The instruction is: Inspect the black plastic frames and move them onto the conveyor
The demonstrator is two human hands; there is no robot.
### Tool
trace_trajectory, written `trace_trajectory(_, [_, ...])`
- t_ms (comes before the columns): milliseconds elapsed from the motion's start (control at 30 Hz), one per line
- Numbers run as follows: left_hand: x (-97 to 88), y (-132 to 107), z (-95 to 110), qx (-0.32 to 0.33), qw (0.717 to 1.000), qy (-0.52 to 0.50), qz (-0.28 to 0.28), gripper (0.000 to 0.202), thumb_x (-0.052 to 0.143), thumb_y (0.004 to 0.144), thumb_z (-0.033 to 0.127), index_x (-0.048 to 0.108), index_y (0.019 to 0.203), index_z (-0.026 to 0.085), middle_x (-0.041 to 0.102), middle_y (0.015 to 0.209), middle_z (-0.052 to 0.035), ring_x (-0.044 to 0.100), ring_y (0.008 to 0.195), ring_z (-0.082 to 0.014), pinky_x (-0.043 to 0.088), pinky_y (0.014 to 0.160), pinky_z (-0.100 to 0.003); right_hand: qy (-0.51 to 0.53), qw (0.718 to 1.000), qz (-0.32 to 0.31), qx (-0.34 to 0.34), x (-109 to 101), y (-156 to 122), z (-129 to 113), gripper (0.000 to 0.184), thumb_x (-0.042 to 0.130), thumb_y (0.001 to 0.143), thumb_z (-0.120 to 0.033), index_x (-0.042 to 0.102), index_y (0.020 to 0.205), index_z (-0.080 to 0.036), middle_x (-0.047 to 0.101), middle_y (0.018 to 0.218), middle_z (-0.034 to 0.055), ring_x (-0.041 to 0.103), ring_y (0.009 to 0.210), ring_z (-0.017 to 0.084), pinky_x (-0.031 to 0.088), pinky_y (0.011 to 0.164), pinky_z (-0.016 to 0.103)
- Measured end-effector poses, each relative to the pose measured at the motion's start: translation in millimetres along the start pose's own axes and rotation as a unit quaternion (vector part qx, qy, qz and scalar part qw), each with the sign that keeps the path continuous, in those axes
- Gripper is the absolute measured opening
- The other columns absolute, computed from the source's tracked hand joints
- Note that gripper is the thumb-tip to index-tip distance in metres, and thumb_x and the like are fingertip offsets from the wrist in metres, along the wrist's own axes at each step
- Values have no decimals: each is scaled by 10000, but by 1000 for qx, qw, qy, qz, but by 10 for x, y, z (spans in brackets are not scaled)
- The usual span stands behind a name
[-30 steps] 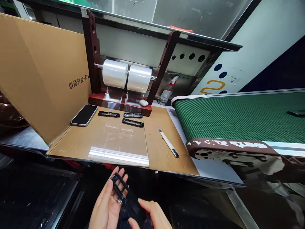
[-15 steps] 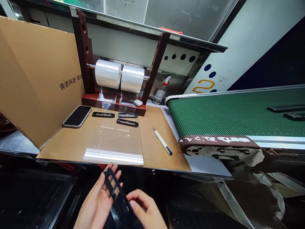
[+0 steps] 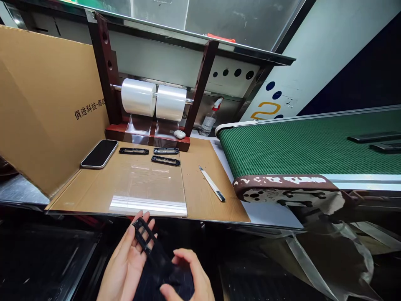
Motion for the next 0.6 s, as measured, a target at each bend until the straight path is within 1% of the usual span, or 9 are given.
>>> trace_trajectory(33, [6, 5, -6, 1, 1000, -2, 5, 360, 357, 978, 60, 663, 1113, 195, 621, 1219, -94, 584, 1103, -239, 562, 841, -318, -33, 999, 22, -30, 38, -29, 14, 350, 738, 730, -351, 613, 1044, -260, 643, 883, 12, 623, 756, 193, 515, 729, 242])
trace_trajectory(100, [16, 16, -20, 3, 1000, -1, 9, 377, 339, 982, 56, 666, 1105, 197, 622, 1221, -85, 584, 1105, -227, 558, 846, -303, -81, 993, 42, -75, 105, -60, 42, 262, 678, 781, -291, 610, 1034, -277, 633, 845, -7, 618, 705, 176, 517, 680, 227])
trace_trajectory(200, [18, 35, -42, 22, 1000, 11, 9, 394, 319, 984, 60, 671, 1098, 195, 622, 1218, -99, 586, 1102, -228, 564, 828, -294, -111, 987, 50, -107, 150, -57, 90, 229, 618, 833, -281, 599, 1061, -277, 608, 745, -29, 587, 584, 153, 518, 602, 220])
trace_trajectory(267, [10, 45, -60, 38, 999, 18, 9, 400, 305, 988, 76, 673, 1101, 185, 617, 1220, -124, 584, 1102, -243, 567, 820, -299, -106, 988, 49, -103, 152, -53, 132, 241, 616, 834, -297, 595, 1073, -272, 605, 727, -33, 577, 553, 144, 520, 586, 210])
trace_trajectory(333, [-8, 50, -84, 41, 999, 20, 14, 408, 296, 989, 85, 682, 1086, 175, 619, 1213, -139, 583, 1102, -256, 567, 819, -304, -95, 991, 41, -80, 147, -60, 180, 250, 626, 820, -306, 594, 1064, -263, 607, 721, -33, 579, 546, 138, 523, 584, 194])
trace_trajectory(400, [-36, 53, -112, 39, 999, 19, 18, 413, 297, 984, 75, 686, 1079, 177, 620, 1212, -136, 580, 1105, -258, 566, 823, -303, -88, 994, 26, -53, 143, -73, 224, 277, 641, 806, -327, 587, 1066, -251, 603, 711, -31, 584, 550, 140, 526, 588, 187])
trace_trajectory(467, [-69, 59, -138, 44, 999, 22, 18, 402, 307, 984, 76, 679, 1093, 182, 611, 1227, -131, 578, 1109, -259, 565, 828, -305, -87, 995, 9, -42, 140, -76, 243, 334, 644, 814, -368, 568, 1114, -242, 607, 734, -24, 584, 547, 140, 529, 582, 189])
trace_trajectory(533, [-98, 72, -164, 48, 998, 24, 22, 394, 310, 987, 86, 675, 1102, 179, 604, 1236, -136, 577, 1110, -262, 562, 836, -315, -104, 993, 3, -60, 140, -54, 220, 375, 620, 851, -401, 542, 1181, -243, 632, 834, 4, 615, 626, 159, 544, 622, 206])
trace_trajectory(600, [-115, 92, -187, 38, 999, 13, 35, 408, 298, 988, 92, 685, 1084, 177, 606, 1233, -137, 580, 1107, -257, 553, 846, -318, -143, 985, 2, -101, 153, -5, 157, 372, 602, 883, -377, 524, 1222, -246, 635, 992, 43, 637, 818, 201, 550, 740, 248])
Point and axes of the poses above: each hand's wrist, its own y-axis towards the middle knuckle, its own x-axis out of the palm, z = x × y, the point moved 1 cm from there along y, towards the middle knuckle
